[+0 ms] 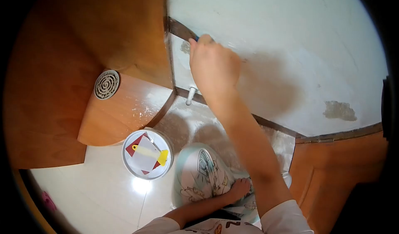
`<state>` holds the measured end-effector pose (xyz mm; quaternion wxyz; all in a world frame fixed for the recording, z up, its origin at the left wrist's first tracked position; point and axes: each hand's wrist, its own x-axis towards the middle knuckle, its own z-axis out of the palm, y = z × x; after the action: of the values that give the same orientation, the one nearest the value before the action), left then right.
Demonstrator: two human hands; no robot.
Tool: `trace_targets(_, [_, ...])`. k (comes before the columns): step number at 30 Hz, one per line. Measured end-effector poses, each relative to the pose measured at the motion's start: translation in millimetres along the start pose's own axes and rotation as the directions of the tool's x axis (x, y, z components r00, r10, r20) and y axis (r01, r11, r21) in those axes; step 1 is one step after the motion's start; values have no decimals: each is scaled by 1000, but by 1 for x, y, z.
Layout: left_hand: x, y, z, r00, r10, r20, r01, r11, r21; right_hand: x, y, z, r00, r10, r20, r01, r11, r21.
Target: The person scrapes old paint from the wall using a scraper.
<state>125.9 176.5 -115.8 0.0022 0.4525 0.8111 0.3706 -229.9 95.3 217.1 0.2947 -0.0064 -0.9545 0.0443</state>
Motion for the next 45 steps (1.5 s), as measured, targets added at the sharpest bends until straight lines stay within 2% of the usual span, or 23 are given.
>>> trace_targets(2, [8, 7, -34, 992, 47, 116, -62, 990, 123, 3, -1, 4, 998, -57, 18, 56, 998, 24])
trace_targets(3, [14, 4, -49, 984, 63, 166, -95, 976, 195, -1, 3, 4, 999, -27, 26, 27, 1000, 8])
trace_targets(5, [13, 0, -44, 983, 72, 167, -112, 964, 242, -9, 12, 4, 999, 21, 35, -20, 1000, -18])
trace_targets(6, [11, 3, -39, 982, 77, 174, -121, 959, 255, -6, 8, 13, 1000, -15, -17, 15, 1000, -16])
trace_targets(8, [4, -2, -5, 996, 52, 70, -54, 998, 37, -4, -3, 25, 994, -59, -88, 57, 998, -28])
trace_targets(9, [0, -1, 7, 1000, 24, 19, -23, 997, -75, -9, 1, 26, 995, -70, -64, 70, 998, 0])
trace_targets(11, [6, 5, -17, 990, 26, 139, -30, 999, 30, -13, 8, 26, 993, -115, -36, 117, 991, 70])
trace_targets(14, [15, 4, -45, 953, -2, 303, -49, 986, 160, -51, 37, 34, 978, -207, -10, 207, 978, 4])
trace_targets(18, [22, 9, -69, 923, -16, 384, -45, 988, 150, -68, 48, 57, 982, -138, 127, 150, 984, -92])
trace_targets(21, [16, 11, -57, 959, -17, 282, -56, 967, 250, -50, 33, 85, 970, -117, 213, 139, 987, -87])
trace_targets(24, [17, 9, -56, 955, -3, 298, -64, 975, 213, -51, 24, 98, 969, -104, 222, 128, 987, -98])
trace_targets(26, [15, 9, -55, 972, -4, 235, -41, 982, 185, -75, 30, 88, 976, -69, 207, 90, 992, -93])
trace_targets(28, [18, 9, -51, 975, -32, 220, -6, 985, 170, -85, 43, 61, 960, 43, 275, 40, 957, -288])
trace_targets(31, [18, 14, -50, 957, -70, 280, 25, 987, 161, -99, 57, 45, 966, 76, 248, 2, 955, -297])
trace_targets(34, [19, 12, -53, 961, -61, 268, 16, 986, 168, -108, 62, 45, 990, -3, 143, 40, 966, -257])
trace_targets(37, [17, 11, -58, 968, -38, 246, -7, 983, 182, -106, 59, 66, 975, -15, 222, 66, 972, -226])
trace_targets(39, [18, 11, -58, 969, -26, 245, -20, 982, 187, -98, 47, 76, 962, -24, 273, 100, 958, -269])
trace_targets(41, [6, 8, 11, 994, -52, 101, 56, 998, -36, -95, 40, 80, 956, -28, 291, 105, 962, -251])
trace_targets(43, [0, 10, 31, 997, -59, 48, 63, 994, -93, -95, 41, 79, 962, -27, 271, 75, 982, -171])
trace_targets(45, [4, 9, 3, 997, -35, 72, 33, 999, 24, -103, 48, 73, 952, 35, 305, 31, 977, -209])
